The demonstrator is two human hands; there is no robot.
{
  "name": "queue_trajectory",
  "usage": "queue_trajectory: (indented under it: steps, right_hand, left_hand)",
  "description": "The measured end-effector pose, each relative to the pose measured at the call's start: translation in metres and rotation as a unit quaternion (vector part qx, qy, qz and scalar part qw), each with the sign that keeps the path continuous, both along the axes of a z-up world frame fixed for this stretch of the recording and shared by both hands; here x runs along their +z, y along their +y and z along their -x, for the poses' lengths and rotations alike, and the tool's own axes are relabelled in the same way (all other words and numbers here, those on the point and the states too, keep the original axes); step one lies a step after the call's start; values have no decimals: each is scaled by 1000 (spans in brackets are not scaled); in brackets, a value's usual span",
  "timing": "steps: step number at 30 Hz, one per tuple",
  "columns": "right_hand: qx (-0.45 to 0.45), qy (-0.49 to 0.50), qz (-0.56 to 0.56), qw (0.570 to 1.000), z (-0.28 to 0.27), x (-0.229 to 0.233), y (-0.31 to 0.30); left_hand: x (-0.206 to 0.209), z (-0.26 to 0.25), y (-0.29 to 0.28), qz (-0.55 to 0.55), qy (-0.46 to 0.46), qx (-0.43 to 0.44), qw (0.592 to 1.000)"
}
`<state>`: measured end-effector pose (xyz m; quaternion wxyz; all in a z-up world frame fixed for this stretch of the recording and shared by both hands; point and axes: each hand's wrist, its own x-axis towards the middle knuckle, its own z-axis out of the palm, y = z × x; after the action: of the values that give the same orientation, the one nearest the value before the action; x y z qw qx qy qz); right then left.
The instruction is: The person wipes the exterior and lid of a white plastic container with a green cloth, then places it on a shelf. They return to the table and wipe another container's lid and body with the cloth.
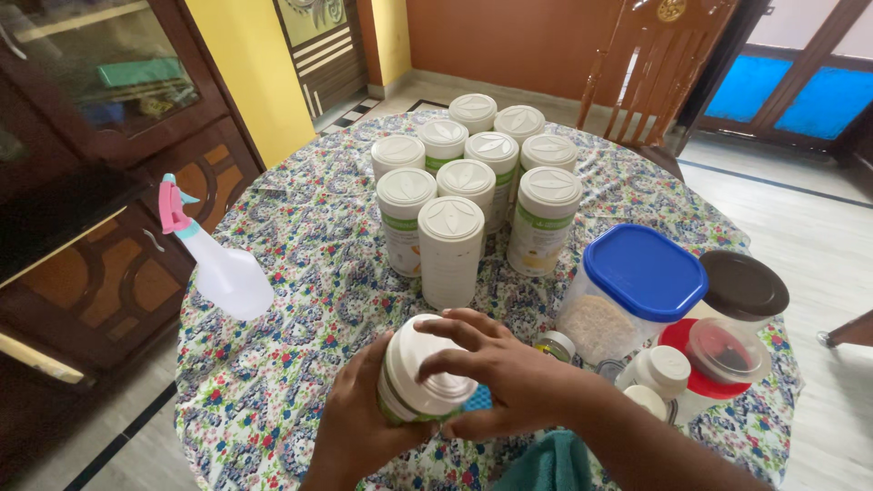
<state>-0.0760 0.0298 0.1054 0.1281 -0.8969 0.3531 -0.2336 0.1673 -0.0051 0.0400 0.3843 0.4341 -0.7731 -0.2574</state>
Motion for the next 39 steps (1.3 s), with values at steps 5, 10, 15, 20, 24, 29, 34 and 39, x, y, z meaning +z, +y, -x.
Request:
queue_trajectory:
  steps: [5,10,15,20,24,29,34,39]
  right_hand:
    - [-210,-156,-123,957,-6,-6,-6]
    - [-284,-223,-165,918,-17,-11,-17]
    - [-140,-162,39,976,-21,-11,-5]
    - [-137,-83,75,984,-18,-16,11]
    - [-270,-105,-220,932,-8,-20,5]
    - [-332,-157,-272,889,0,-20,-4]
    - [-325,-109,-229,911,-2,-12,-2]
    - [-266,-133,-192,935,-4,-10,4]
  left_hand:
    - [3,-1,-4,32,31,10,999]
    - [1,17,8,186,-67,37,979]
    - [-4,31,11,86,-116,76,987]
    - [-5,27,8,93,-104,163,977]
    - [-4,24,9,108,-75,172,976]
    - [-5,31,16,140,-59,129,980]
    - [-10,43,24,128,-124,106,978]
    - [-21,34,21,108,-93,92,986]
